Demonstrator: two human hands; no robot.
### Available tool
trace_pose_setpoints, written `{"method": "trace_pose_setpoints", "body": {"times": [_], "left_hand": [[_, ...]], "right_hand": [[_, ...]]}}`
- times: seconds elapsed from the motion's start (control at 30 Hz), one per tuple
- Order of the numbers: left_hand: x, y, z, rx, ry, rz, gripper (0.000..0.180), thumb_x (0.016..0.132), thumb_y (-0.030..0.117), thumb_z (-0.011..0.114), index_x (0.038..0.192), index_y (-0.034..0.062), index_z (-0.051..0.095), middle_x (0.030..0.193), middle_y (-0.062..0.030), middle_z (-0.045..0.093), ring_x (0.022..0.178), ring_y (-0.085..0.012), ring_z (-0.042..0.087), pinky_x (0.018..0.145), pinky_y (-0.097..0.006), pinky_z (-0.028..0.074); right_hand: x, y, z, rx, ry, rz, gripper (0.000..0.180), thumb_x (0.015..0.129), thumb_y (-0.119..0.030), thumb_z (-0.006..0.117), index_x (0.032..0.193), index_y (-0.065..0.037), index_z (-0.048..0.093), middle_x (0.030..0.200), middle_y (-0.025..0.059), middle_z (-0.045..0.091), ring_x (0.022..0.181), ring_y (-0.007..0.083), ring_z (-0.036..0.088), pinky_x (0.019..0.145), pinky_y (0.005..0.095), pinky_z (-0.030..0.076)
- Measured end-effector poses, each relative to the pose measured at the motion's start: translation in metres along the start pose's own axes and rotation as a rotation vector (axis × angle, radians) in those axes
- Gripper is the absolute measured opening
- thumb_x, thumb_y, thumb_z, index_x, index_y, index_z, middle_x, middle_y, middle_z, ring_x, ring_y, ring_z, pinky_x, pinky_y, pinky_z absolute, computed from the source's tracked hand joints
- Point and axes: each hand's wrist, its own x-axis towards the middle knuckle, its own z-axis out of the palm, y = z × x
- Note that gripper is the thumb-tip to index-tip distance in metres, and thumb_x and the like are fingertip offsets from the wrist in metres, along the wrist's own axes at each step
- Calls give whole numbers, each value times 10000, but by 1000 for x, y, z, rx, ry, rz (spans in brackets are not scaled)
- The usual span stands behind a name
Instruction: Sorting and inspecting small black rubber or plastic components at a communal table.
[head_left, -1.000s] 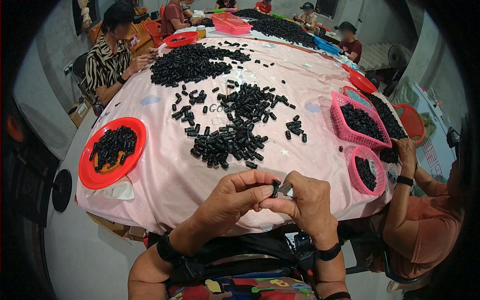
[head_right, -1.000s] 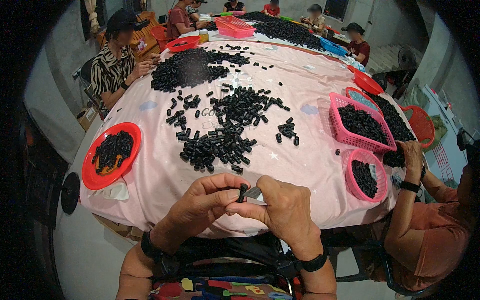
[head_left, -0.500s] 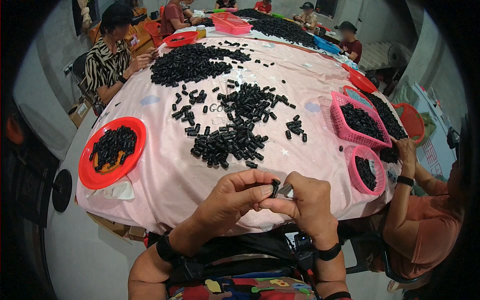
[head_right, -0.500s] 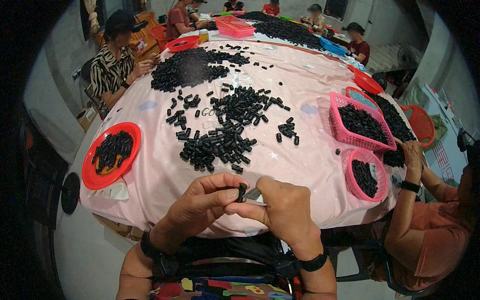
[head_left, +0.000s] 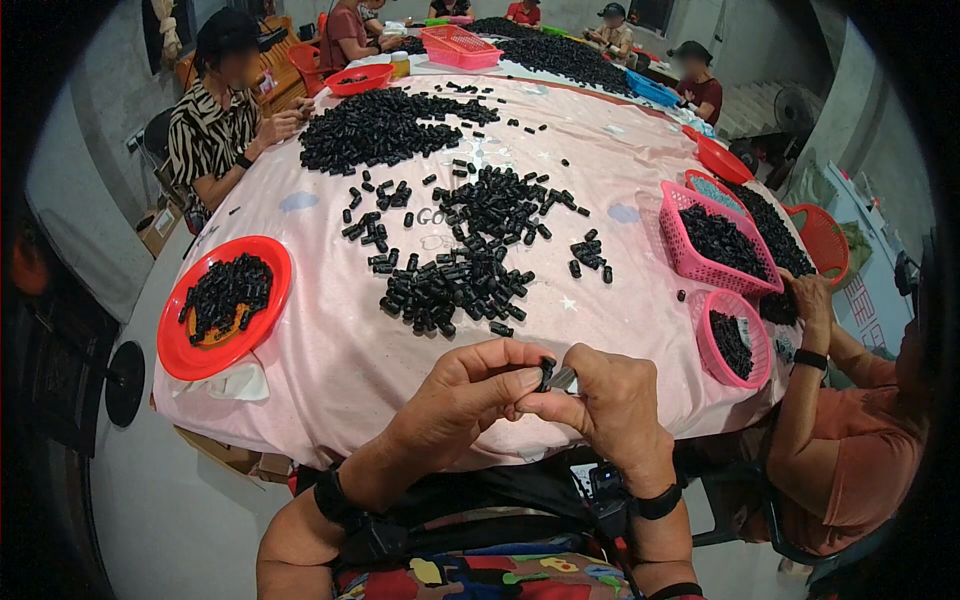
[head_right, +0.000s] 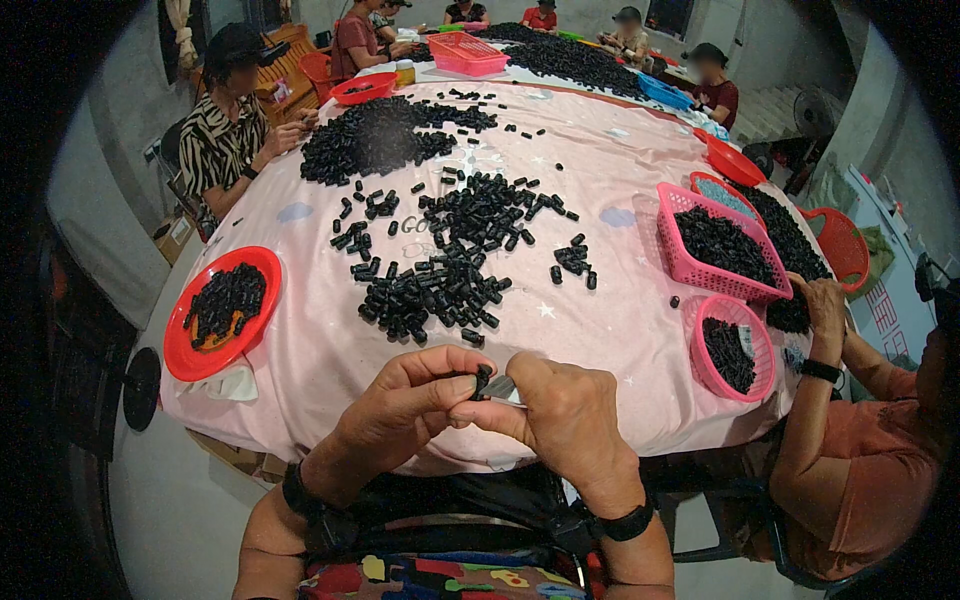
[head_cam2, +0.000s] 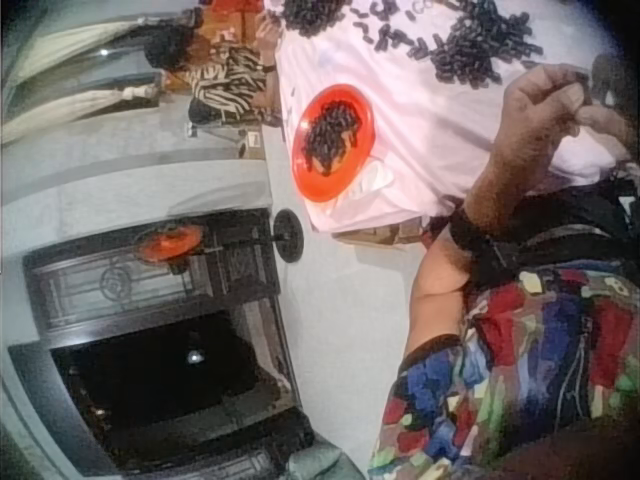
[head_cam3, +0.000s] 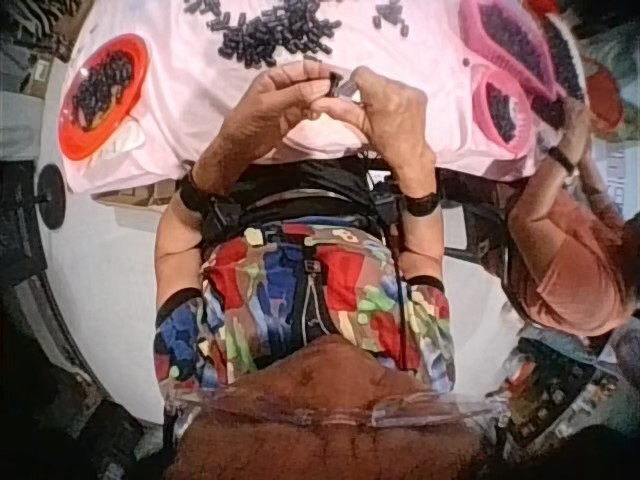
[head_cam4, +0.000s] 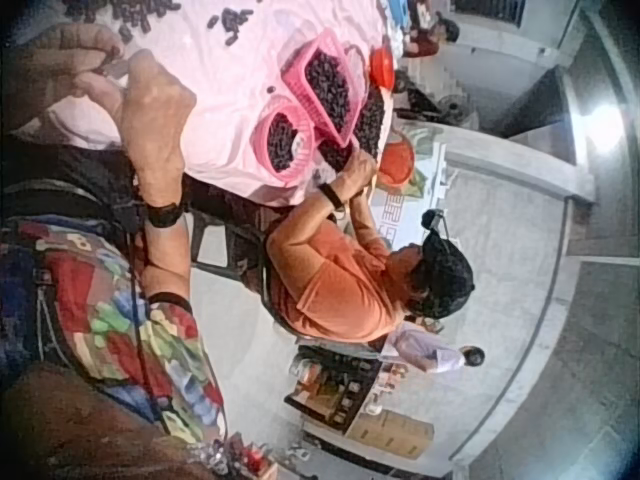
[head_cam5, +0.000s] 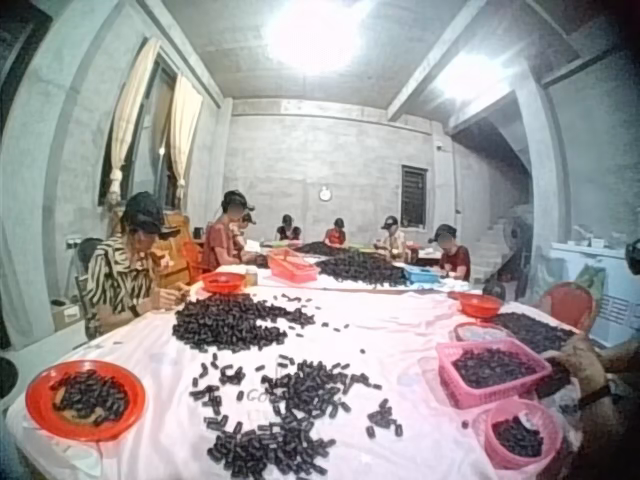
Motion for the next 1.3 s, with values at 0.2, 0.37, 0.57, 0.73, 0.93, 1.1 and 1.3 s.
{"method": "trace_pose_setpoints", "body": {"times": [0.2, 0.37, 0.57, 0.73, 0.93, 1.1, 1.3], "left_hand": [[-1, 1, 1, -62, -24, -17, 264, 893, 96, 594, 1135, -3, 564, 1006, -62, 620, 881, -99, 605, 792, -230, 507], [0, 0, -1, -57, -18, -24, 261, 900, 101, 588, 1140, 1, 562, 996, -59, 622, 868, -93, 606, 781, -227, 510], [-1, 0, 1, -91, -30, -19, 265, 905, 103, 581, 1149, 0, 557, 987, -60, 621, 841, -93, 609, 782, -229, 508], [-1, -2, 1, -147, -29, 5, 274, 908, 94, 573, 1162, -4, 548, 1013, -76, 620, 889, -114, 620, 813, -247, 512], [-1, -4, -1, -108, -9, -18, 280, 909, 91, 570, 1169, -8, 542, 1027, -82, 618, 929, -130, 620, 828, -264, 517], [0, -4, -1, -135, 19, -10, 283, 909, 103, 574, 1169, -6, 545, 998, -65, 617, 858, -113, 607, 763, -242, 511], [1, -1, 0, -101, 6, -16, 292, 903, 129, 592, 1167, 17, 533, 937, -37, 596, 783, -104, 583, 727, -227, 492]], "right_hand": [[0, 1, -1, 24, 34, 3, 521, 687, -541, 718, 640, -77, 487, 489, 65, 478, 420, 231, 544, 388, 323, 386], [1, 0, -2, 22, 4, 25, 515, 690, -542, 714, 649, -78, 496, 493, 63, 483, 426, 232, 549, 392, 326, 389], [-1, 2, 2, 18, 13, -1, 503, 694, -538, 713, 655, -82, 504, 503, 62, 489, 432, 232, 552, 396, 332, 391], [0, 0, 3, 15, 40, -47, 490, 705, -520, 712, 656, -82, 499, 511, 65, 490, 433, 235, 547, 397, 330, 391], [0, 0, 0, 44, 27, 1, 487, 694, -507, 728, 654, -82, 492, 521, 80, 495, 439, 240, 550, 402, 327, 396], [0, 1, -2, 108, 7, 10, 433, 714, -435, 754, 712, -56, 544, 564, 78, 538, 488, 234, 592, 427, 317, 430], [5, -6, -2, 579, 142, 69, 231, 782, -178, 746, 895, -9, 636, 766, 99, 663, 607, 161, 651, 519, 254, 479]]}}
